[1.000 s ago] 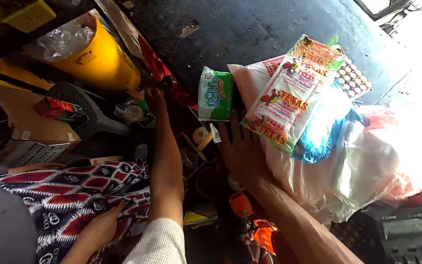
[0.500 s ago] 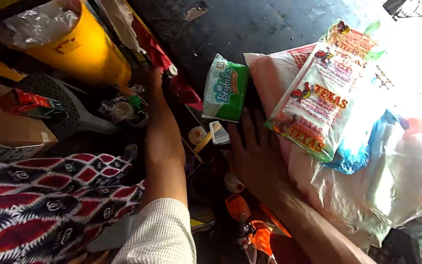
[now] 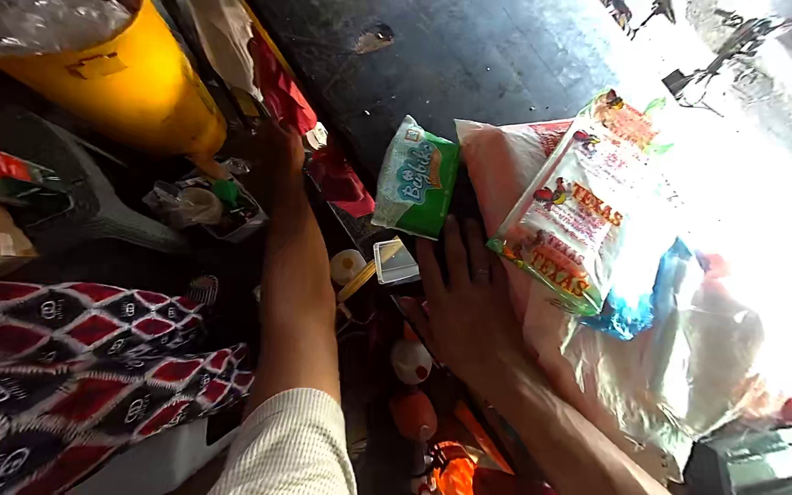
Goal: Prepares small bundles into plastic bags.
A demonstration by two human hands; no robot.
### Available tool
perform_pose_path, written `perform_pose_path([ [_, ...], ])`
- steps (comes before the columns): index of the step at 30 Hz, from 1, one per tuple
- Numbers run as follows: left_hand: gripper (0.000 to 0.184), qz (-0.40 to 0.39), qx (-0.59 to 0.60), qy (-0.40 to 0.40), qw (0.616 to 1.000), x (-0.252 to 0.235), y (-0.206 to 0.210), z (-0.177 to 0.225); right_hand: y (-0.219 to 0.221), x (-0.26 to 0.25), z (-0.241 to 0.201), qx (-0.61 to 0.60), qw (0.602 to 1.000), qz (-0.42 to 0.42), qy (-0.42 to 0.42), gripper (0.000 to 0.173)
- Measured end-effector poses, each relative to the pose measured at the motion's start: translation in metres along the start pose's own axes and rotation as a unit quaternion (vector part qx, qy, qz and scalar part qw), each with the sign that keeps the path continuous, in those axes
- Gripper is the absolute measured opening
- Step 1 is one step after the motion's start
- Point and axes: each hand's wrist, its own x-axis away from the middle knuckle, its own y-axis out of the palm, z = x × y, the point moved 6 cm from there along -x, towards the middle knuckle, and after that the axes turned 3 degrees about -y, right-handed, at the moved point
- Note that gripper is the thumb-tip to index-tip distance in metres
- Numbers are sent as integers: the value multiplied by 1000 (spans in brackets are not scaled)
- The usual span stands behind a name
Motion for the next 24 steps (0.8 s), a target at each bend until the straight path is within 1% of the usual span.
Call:
perform_pose_path([
  [2,47,7,37,28,999,25,-5,-13,1,0,-2,-6,1000,6,-4,71],
  [4,45,-39,93,34,994,64,-10,-38,1,1,-2,-17,1000,13,-9,72],
  [5,45,-67,143,41,987,95,-19,-48,1,1,-2,-21,1000,20,-11,73],
  [7,45,-105,264,44,958,182,-54,-54,-1,2,-1,-20,999,31,-21,75],
  [8,45,-105,317,43,942,234,-75,-57,0,2,-1,-23,999,26,-24,77],
  [10,54,-89,408,25,908,332,-112,-66,1,0,-2,-35,999,19,-30,80],
  [12,52,-52,488,-3,871,421,-151,-64,-2,-1,-3,-47,998,33,-35,79],
  [13,52,-43,524,-8,851,463,-170,-62,-5,1,-3,-67,996,48,-36,76],
  [14,49,-34,550,-12,834,504,-188,-62,-11,8,-4,-101,992,71,-40,70],
  [15,41,-17,561,-15,827,540,-207,-65,-23,21,-12,-159,982,91,-45,62],
  [16,25,9,573,-13,819,572,-224,-69,-45,39,-29,-238,965,98,-48,53],
  [17,11,29,581,-6,813,603,-239,-74,-66,69,-53,-324,941,85,-50,47],
  [18,13,34,579,3,815,637,-251,-78,-81,110,-80,-411,910,37,-51,48],
  [19,14,33,558,13,829,670,-263,-79,-86,155,-107,-498,863,-58,-56,52],
  [20,12,28,520,22,853,704,-274,-78,-83,201,-135,-565,801,-184,-77,58],
  [21,12,26,480,31,876,740,-283,-76,-77,249,-159,-604,732,-299,-100,60],
  [22,13,31,446,40,894,776,-288,-76,-72,294,-177,-633,674,-363,-112,56],
  [23,14,46,414,40,908,814,-291,-79,-71,332,-192,-669,626,-383,-113,48],
  [24,15,61,382,28,922,852,-294,-82,-74,365,-203,-711,579,-384,-106,39],
])
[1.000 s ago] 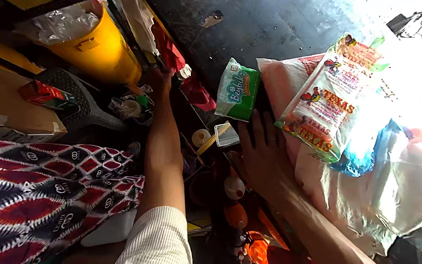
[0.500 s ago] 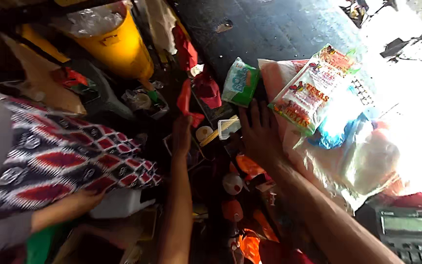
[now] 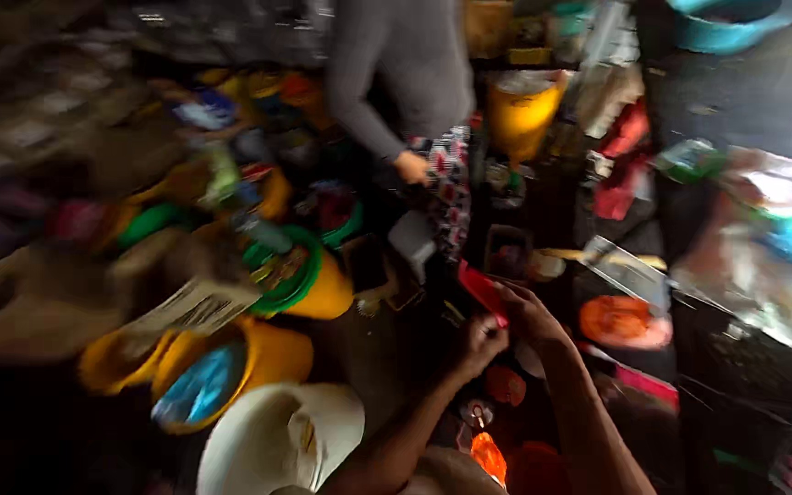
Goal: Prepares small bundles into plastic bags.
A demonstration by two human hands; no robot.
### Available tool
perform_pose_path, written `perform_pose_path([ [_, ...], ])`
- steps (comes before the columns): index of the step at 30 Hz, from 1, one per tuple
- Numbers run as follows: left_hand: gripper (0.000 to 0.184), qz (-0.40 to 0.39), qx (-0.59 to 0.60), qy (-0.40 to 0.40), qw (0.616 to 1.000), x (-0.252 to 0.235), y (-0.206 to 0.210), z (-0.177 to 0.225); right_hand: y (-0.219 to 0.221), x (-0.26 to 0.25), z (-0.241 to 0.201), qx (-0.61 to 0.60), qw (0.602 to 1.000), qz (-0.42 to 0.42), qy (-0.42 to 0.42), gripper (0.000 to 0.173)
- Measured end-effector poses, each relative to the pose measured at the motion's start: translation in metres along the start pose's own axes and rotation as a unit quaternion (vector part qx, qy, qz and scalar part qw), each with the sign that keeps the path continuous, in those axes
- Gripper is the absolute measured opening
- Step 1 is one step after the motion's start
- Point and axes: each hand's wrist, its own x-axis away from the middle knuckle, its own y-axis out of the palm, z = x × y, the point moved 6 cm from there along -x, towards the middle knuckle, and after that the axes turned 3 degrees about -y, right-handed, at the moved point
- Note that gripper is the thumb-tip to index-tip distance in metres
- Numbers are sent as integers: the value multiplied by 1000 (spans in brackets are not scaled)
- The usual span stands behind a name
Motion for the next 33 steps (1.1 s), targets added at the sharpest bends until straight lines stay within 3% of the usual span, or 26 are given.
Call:
perform_pose_path([
  [3,23,61,-85,-55,993,111,-13,9,70,57,17,-67,997,11,-46,27],
  [6,26,78,-93,-96,988,199,-16,18,114,116,28,58,993,30,-101,23],
  [8,30,103,20,-124,987,242,-20,19,137,156,36,147,980,32,-127,26],
  [10,45,146,220,-186,946,270,-32,16,161,187,40,202,968,-10,-147,24],
  [12,53,151,318,-205,913,280,-47,15,178,208,45,260,947,-69,-172,19],
  [14,44,143,294,-184,927,280,-58,16,187,221,46,338,916,-85,-201,22],
  [16,38,150,234,-165,946,281,-64,31,188,234,35,362,903,-38,-228,22],
  [20,39,109,235,-112,960,265,-66,36,181,256,23,235,945,61,-218,20],
  [24,12,19,322,-119,939,242,-50,30,169,283,30,184,950,159,-195,18],
  [27,30,-100,355,-109,923,232,-34,45,157,318,32,135,931,262,-217,15],
  [29,35,-169,290,-82,938,230,-20,60,154,339,38,45,921,319,-218,21],
  [32,39,-268,145,-20,952,236,5,82,154,360,52,-105,901,372,-198,51],
  [33,39,-293,107,1,950,242,14,88,154,368,55,-134,887,392,-203,51],
])
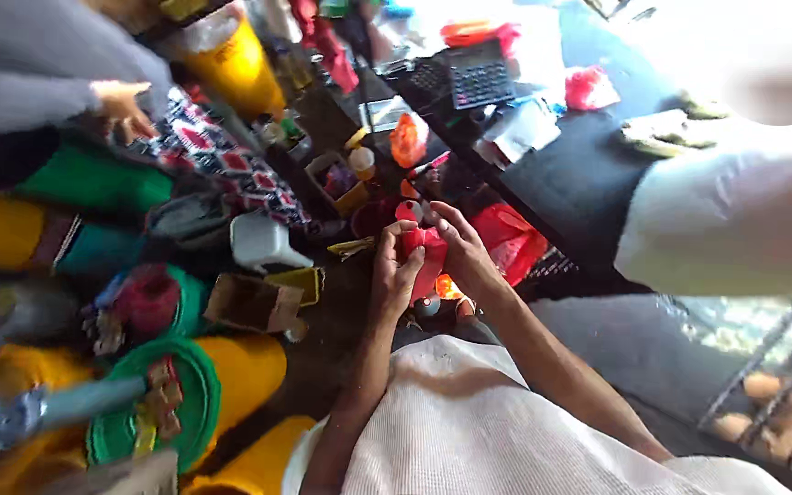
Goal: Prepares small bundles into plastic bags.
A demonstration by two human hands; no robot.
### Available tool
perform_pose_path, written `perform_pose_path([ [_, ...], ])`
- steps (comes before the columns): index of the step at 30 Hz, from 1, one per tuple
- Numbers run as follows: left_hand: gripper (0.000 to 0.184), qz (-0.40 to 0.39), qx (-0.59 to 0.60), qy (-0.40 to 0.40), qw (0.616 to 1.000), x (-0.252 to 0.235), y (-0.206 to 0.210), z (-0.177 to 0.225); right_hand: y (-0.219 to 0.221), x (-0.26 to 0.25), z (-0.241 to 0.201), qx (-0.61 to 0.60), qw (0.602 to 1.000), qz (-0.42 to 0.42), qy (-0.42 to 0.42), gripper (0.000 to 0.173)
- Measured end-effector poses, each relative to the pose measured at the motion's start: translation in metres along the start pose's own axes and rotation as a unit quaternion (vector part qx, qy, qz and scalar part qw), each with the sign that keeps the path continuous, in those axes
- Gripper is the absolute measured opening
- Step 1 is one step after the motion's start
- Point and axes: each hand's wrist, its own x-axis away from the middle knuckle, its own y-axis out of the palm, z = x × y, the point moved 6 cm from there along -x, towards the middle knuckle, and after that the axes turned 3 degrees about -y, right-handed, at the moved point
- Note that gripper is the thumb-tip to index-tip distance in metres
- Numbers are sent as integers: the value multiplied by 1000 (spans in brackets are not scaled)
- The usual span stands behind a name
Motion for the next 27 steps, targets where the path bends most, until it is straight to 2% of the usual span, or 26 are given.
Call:
perform_pose_path([
  [3,17,-27,-8,29,999,6,26,4,-20,24,-20,-29,992,108,-67,37],
  [5,9,-35,36,40,998,14,33,5,-35,47,-42,23,976,175,-132,32],
  [7,12,-47,61,63,995,21,35,11,-48,71,-67,115,947,213,-212,28],
  [10,10,-86,-29,185,979,25,46,54,-56,108,-108,247,898,201,-305,25],
  [12,35,-195,-121,233,945,17,72,84,-57,126,-128,296,882,173,-324,24],
  [14,59,-334,-213,206,895,6,112,97,-59,142,-140,319,874,148,-335,24],
  [15,58,-396,-242,170,870,3,133,97,-63,150,-145,331,869,138,-340,25],
  [18,18,-540,-168,94,819,11,186,92,-87,177,-159,375,841,151,-360,23],
  [19,12,-570,-148,87,804,18,201,91,-99,189,-163,384,827,177,-370,23],
  [21,5,-606,-136,81,780,35,230,84,-124,214,-169,398,803,225,-382,22],
  [25,22,-633,-117,65,762,63,291,74,-163,253,-177,410,791,242,-385,21],
  [27,21,-637,-98,48,764,70,318,71,-184,267,-181,409,793,235,-385,20],
])
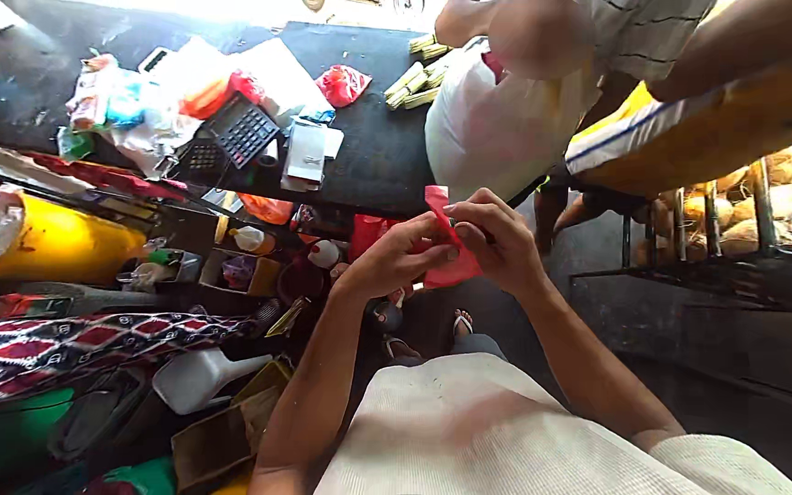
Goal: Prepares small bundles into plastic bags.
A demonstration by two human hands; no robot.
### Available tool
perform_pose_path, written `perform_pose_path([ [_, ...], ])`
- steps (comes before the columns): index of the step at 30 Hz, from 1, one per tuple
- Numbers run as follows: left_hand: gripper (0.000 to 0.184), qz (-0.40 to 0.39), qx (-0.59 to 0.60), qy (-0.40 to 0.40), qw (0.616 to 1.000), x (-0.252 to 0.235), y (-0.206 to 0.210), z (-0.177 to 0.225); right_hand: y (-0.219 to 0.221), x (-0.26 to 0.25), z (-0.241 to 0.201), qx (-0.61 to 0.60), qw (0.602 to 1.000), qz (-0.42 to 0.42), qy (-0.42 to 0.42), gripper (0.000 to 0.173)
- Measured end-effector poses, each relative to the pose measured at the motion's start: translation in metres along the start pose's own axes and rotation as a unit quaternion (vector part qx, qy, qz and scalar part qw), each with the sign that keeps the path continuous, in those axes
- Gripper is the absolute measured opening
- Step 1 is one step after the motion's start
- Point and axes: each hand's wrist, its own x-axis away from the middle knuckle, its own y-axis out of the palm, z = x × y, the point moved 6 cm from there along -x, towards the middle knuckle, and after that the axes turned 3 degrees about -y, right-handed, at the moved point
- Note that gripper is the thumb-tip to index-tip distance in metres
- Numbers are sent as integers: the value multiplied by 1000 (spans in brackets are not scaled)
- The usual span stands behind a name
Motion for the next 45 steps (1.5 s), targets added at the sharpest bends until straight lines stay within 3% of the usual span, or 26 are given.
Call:
perform_pose_path([
  [5,15,-10,0,-40,999,-50,20,-5,-49,4,44,23,999,-42,7,24],
  [8,9,75,-26,-84,993,-65,25,-18,-79,5,58,98,995,-16,19,31],
  [11,7,158,4,-111,981,-65,26,-36,-100,19,41,96,993,63,23,15],
  [13,7,208,64,-127,968,-60,30,-48,-84,32,32,51,995,36,79,11],
  [17,9,246,248,-128,928,-49,38,-53,-41,43,44,-9,978,-68,195,22],
  [22,17,218,461,-95,855,-33,35,-49,-12,20,52,-57,975,-79,202,24],
  [28,21,238,502,-49,830,11,7,-61,36,-12,47,-3,978,-155,141,7],
  [31,9,352,483,-4,801,45,-25,-78,43,-19,53,29,979,-100,177,4],
  [33,19,422,484,9,767,71,-45,-95,43,-9,65,73,968,-72,228,7],
  [36,19,469,531,7,706,86,-74,-109,59,-2,87,144,946,-88,277,16],
  [38,19,477,498,-12,724,89,-80,-116,70,8,91,161,934,-94,305,21],
  [39,17,487,441,-16,754,90,-89,-117,76,6,86,142,939,-93,298,30],
  [42,8,423,214,-35,880,80,-115,-101,117,-30,67,27,947,-186,259,86],
  [43,10,368,153,-44,916,72,-117,-93,134,-39,68,25,941,-234,242,84],
  [45,16,280,21,-92,955,60,-123,-86,151,-55,89,61,943,-262,196,38],
])
